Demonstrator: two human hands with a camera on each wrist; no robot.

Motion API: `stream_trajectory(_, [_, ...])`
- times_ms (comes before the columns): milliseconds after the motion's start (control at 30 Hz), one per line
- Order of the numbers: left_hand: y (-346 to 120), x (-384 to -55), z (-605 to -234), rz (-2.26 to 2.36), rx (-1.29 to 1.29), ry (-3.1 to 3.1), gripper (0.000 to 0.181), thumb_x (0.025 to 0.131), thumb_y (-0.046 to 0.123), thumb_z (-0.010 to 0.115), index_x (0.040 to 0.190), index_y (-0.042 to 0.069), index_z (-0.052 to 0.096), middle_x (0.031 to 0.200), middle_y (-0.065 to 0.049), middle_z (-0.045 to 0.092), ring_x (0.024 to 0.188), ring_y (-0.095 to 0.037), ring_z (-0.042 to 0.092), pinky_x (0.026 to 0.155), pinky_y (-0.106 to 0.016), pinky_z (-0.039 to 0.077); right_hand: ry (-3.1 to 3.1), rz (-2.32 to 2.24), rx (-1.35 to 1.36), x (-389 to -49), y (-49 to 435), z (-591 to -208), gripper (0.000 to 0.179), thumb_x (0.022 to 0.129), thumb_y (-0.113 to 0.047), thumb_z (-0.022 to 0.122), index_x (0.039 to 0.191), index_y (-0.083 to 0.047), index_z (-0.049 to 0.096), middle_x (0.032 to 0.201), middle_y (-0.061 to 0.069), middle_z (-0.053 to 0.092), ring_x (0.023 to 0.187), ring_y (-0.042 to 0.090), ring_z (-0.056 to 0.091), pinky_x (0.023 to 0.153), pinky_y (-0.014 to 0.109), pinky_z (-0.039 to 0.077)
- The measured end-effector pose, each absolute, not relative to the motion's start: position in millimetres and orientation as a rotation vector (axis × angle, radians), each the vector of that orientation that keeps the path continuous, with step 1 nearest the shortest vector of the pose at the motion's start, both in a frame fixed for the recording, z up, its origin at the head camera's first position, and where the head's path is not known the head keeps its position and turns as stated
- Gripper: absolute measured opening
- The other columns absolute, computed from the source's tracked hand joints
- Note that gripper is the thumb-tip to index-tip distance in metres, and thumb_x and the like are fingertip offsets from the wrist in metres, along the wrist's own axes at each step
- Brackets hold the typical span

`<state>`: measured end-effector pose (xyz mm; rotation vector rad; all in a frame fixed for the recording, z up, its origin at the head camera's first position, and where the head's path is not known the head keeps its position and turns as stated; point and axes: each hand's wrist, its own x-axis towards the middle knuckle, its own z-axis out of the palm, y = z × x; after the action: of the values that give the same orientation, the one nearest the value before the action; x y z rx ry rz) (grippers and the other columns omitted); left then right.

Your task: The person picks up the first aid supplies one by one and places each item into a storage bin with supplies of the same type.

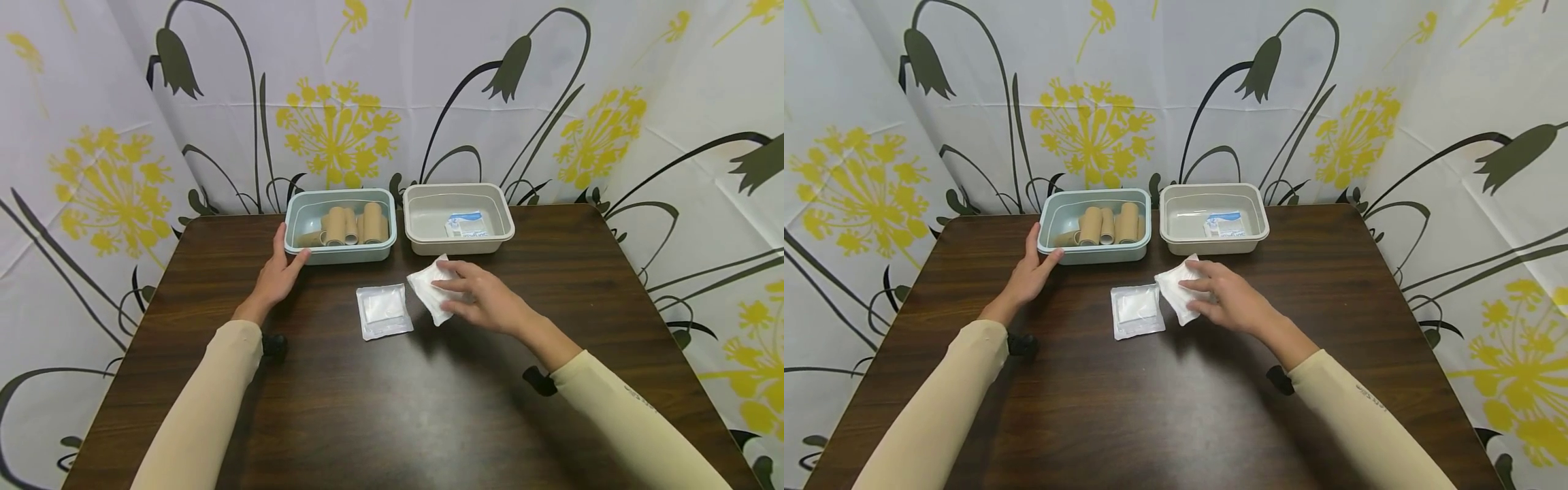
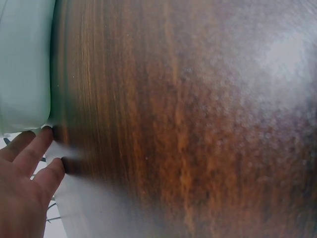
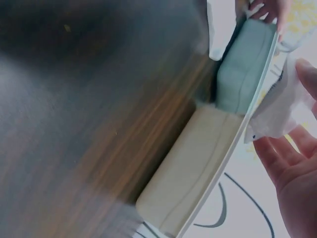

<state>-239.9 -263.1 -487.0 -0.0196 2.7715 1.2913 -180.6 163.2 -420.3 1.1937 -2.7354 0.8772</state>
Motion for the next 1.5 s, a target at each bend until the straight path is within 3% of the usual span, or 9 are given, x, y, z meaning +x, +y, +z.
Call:
stream_trajectory(167, [-263.0, -238.7, -486.8, 1.282, -0.025, 2.771, 0.083, 0.092, 0.068, 0.036, 0.147, 0.043, -0.021, 0.161, -0.008, -0.002, 0.144, -0.042, 0.01, 0.107, -0.068, 0.01, -2.711, 0.895, 1.103, -203.5, 161.8, -418.8, 0.042, 0.088, -0.023, 0.071, 0.127, -0.009, 0.063, 0.144, 0.011, 0.046, 0.133, 0.026, 0.041, 0.099, 0.043, 0.041])
stream_trajectory(300, [-261.4, -238.1, -485.5, 1.286, -0.019, 2.774, 0.083, 0.093, 0.065, 0.037, 0.148, 0.04, -0.02, 0.161, -0.009, -0.001, 0.144, -0.042, 0.01, 0.107, -0.068, 0.011, -2.726, 0.908, 1.024, -220.7, 162.7, -417.5, 0.043, 0.089, -0.024, 0.069, 0.129, -0.007, 0.061, 0.145, 0.012, 0.044, 0.136, 0.028, 0.037, 0.105, 0.046, 0.035])
stream_trajectory(933, [-263.3, -240.1, -485.2, 1.29, -0.007, 2.778, 0.083, 0.092, 0.065, 0.038, 0.148, 0.042, -0.02, 0.161, -0.01, 0.0, 0.143, -0.044, 0.011, 0.106, -0.07, 0.011, -2.776, 0.875, 0.607, -289.9, 151.9, -415.1, 0.043, 0.089, -0.021, 0.066, 0.126, 0.0, 0.061, 0.14, 0.021, 0.047, 0.129, 0.037, 0.043, 0.108, 0.045, 0.031])
stream_trajectory(1500, [-264.3, -241.6, -488.5, 1.266, -0.016, 2.789, 0.083, 0.09, 0.07, 0.036, 0.146, 0.045, -0.021, 0.161, -0.007, -0.001, 0.143, -0.042, 0.012, 0.107, -0.069, 0.011, -2.794, 0.907, 0.355, -304.5, 130.3, -432.9, 0.041, 0.088, -0.021, 0.067, 0.126, -0.005, 0.062, 0.144, 0.014, 0.042, 0.133, 0.033, 0.038, 0.109, 0.042, 0.031])
